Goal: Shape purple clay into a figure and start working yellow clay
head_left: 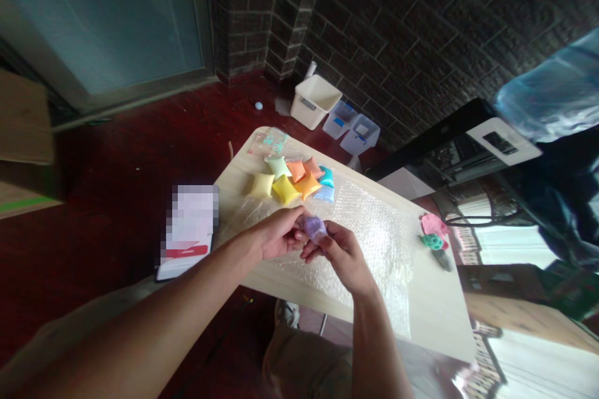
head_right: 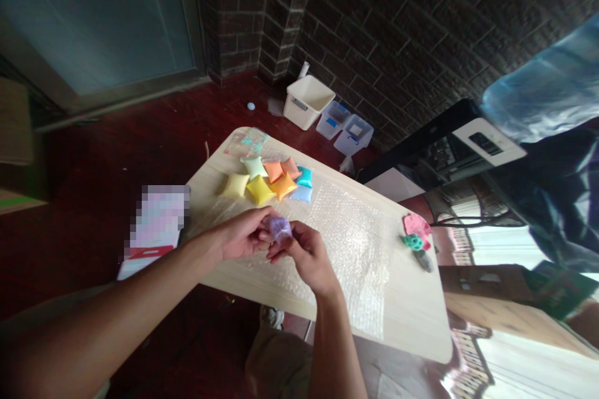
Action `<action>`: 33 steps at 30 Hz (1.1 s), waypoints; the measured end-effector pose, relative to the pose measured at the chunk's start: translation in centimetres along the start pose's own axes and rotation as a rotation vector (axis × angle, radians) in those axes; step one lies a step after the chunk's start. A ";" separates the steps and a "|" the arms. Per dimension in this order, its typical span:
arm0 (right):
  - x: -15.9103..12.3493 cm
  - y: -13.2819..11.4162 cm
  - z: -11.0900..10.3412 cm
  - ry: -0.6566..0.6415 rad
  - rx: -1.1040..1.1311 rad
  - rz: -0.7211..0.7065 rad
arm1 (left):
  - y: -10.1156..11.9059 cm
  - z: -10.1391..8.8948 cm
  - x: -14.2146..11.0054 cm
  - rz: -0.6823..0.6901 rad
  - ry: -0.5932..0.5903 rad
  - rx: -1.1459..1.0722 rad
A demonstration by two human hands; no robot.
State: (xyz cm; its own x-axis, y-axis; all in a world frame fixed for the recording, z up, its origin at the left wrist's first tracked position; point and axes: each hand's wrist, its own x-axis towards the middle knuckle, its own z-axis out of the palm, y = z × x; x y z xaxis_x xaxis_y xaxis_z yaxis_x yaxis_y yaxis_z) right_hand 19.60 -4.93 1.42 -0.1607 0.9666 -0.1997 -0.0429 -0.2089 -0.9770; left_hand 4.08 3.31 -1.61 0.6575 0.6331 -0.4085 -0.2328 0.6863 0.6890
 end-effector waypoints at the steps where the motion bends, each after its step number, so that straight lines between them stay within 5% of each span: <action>1: 0.1 0.1 0.0 0.016 -0.004 0.006 | -0.2 0.1 0.1 0.038 0.035 0.011; 6: 0.4 0.3 0.5 0.097 -0.092 -0.036 | -0.8 0.5 0.1 0.261 0.216 0.083; 10: 0.3 0.2 0.8 0.189 -0.256 -0.125 | -0.7 0.4 0.1 0.314 0.221 0.110; 16: -0.1 0.3 0.7 0.153 -0.595 -0.127 | -0.9 0.1 0.3 0.295 0.201 0.085; 27: -0.8 -0.9 0.2 0.019 -0.230 -0.083 | 1.0 0.5 -0.8 -0.029 -0.057 -0.097; 30: -0.7 -1.0 0.3 0.034 -0.210 -0.101 | 1.0 0.5 -0.6 -0.038 -0.049 -0.134; 33: -0.3 -0.6 -0.2 0.159 -0.192 -0.120 | 0.6 0.5 -0.3 0.089 0.057 -0.105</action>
State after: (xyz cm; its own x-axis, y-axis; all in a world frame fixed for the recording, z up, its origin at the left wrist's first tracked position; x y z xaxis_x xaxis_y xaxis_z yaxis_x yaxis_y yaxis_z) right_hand 19.83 -5.04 2.09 -0.0088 0.9971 -0.0762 0.1378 -0.0743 -0.9877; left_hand 4.12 3.29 -0.77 0.5897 0.7106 -0.3839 -0.3639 0.6581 0.6592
